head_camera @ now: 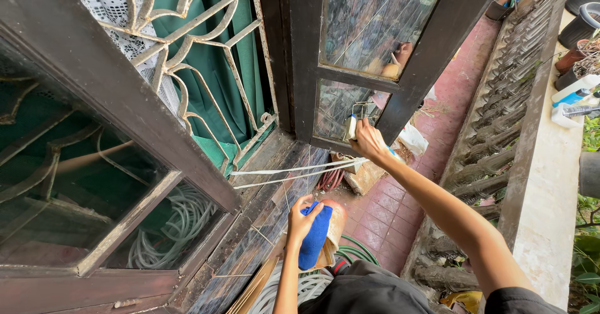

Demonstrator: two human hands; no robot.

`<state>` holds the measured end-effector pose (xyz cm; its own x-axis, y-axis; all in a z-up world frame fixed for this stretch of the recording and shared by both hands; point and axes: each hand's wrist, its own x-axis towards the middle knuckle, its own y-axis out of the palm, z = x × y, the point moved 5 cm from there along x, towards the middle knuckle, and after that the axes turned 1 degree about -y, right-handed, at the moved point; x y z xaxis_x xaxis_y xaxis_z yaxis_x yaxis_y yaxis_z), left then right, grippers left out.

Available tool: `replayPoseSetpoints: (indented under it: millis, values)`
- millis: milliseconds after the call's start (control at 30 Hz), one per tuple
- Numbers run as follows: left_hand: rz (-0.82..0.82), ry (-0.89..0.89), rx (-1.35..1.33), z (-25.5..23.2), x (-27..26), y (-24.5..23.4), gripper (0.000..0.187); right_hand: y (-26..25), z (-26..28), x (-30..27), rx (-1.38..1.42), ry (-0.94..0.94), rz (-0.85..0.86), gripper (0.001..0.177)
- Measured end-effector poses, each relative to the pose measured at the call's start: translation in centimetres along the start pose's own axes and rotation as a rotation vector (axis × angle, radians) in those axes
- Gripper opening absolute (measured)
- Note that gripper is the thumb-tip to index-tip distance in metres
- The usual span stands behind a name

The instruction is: The person sprays a cleaning solution onto a window pane and then wipes the glass with a blue cloth. They repeat this process on different sections of the window, moving the cloth to different sides to continue cleaning.

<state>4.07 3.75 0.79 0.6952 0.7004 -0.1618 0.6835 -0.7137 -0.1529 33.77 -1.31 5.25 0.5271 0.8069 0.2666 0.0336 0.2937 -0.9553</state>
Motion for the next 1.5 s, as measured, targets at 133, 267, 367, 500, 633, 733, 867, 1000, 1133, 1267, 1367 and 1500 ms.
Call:
replayPoseSetpoints:
  millis: [133, 267, 367, 500, 633, 733, 867, 1000, 1133, 1267, 1367, 1500]
  values:
    - [0.014, 0.098, -0.008, -0.1, 0.5, 0.4, 0.048, -0.7, 0.5, -0.1, -0.018, -0.032, -0.067, 0.043]
    - [0.010, 0.002, -0.011, 0.5, 0.2, 0.4, 0.049, -0.5, 1.0, 0.1, 0.005, 0.016, 0.046, 0.039]
    - [-0.003, 0.070, -0.010, 0.6, 0.2, 0.4, 0.047, -1.2, 0.9, 0.1, 0.049, 0.014, -0.018, 0.039]
    - [0.016, 0.051, -0.023, 1.2, 0.0, 0.7, 0.046, -1.0, 1.3, 0.7, 0.030, -0.023, -0.014, 0.039]
    - [0.000, 0.037, 0.004, 0.9, 0.0, 0.6, 0.046, -1.0, 2.5, 1.2, 0.047, -0.041, 0.025, 0.036]
    - [-0.020, 0.038, 0.016, 0.4, 0.2, 0.4, 0.046, -2.3, 2.8, 1.2, 0.123, -0.073, -0.131, 0.043]
    - [-0.032, -0.007, 0.019, 0.1, -0.1, 0.2, 0.048, -1.0, 1.5, 1.5, 0.114, 0.032, -0.033, 0.043]
    - [-0.033, 0.011, 0.029, -0.1, -0.4, 0.2, 0.047, 0.8, 0.0, 0.1, 0.090, 0.082, 0.032, 0.036]
    - [-0.027, -0.042, 0.034, -0.3, -0.5, 0.2, 0.048, 1.2, -0.7, -1.4, 0.162, 0.075, -0.038, 0.037]
    - [-0.012, -0.075, -0.004, 0.7, 0.0, 0.6, 0.045, 3.6, -0.8, -1.8, 0.192, 0.098, 0.137, 0.034]
    - [-0.007, -0.013, -0.180, 4.0, 1.2, 1.1, 0.040, 4.5, -0.7, -2.1, 0.304, 0.005, 0.078, 0.036]
    - [-0.026, -0.286, -0.586, 12.1, 3.6, 2.6, 0.047, 4.3, -1.8, -5.4, 0.542, -0.217, -0.384, 0.053]
